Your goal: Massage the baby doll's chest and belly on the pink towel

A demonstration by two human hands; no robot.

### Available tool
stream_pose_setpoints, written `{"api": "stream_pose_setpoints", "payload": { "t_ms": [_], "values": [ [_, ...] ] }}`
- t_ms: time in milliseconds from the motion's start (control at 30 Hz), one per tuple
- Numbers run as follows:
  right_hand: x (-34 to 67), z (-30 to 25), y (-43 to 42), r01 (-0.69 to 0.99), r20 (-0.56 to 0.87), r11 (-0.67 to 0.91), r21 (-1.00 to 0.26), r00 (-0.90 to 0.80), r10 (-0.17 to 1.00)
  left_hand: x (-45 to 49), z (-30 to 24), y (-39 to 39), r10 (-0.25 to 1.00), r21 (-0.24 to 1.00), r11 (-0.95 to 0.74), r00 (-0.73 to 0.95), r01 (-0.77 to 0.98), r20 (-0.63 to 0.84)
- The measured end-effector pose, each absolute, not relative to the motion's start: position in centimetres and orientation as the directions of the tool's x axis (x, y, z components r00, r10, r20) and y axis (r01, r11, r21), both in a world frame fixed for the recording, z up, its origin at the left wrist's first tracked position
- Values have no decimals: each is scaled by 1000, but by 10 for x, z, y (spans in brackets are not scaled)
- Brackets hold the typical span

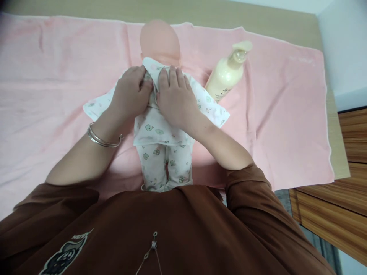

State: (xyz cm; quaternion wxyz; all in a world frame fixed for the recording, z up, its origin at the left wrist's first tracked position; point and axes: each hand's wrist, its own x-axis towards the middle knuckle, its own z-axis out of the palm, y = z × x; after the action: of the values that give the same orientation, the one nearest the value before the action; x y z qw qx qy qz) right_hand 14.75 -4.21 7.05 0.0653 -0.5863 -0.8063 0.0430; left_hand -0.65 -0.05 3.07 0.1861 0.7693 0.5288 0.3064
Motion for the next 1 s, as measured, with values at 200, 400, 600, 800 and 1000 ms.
{"api": "stream_pose_setpoints", "payload": {
  "t_ms": [200, 400, 600, 800, 1000],
  "values": [
    [154, 71, -32, 930, 55, 296, -218, -291, 955, 3, 35, -14, 969, 686, -246, 148, 685, 200],
    [169, 63, -8, 932, 81, 238, -274, -224, 971, 0, 72, -43, 933, 534, -350, 338, 769, 125],
    [150, 66, -38, 955, 116, 255, -152, -239, 964, -8, 62, -18, 942, 579, -334, 270, 744, 197],
    [135, 70, -61, 937, 127, 278, -212, -256, 958, 1, 19, -2, 915, 571, -341, 124, 747, 384],
    [149, 61, -28, 964, 101, 148, -222, -128, 987, 4, 12, -5, 892, 542, -362, 113, 758, 438]
  ]
}}
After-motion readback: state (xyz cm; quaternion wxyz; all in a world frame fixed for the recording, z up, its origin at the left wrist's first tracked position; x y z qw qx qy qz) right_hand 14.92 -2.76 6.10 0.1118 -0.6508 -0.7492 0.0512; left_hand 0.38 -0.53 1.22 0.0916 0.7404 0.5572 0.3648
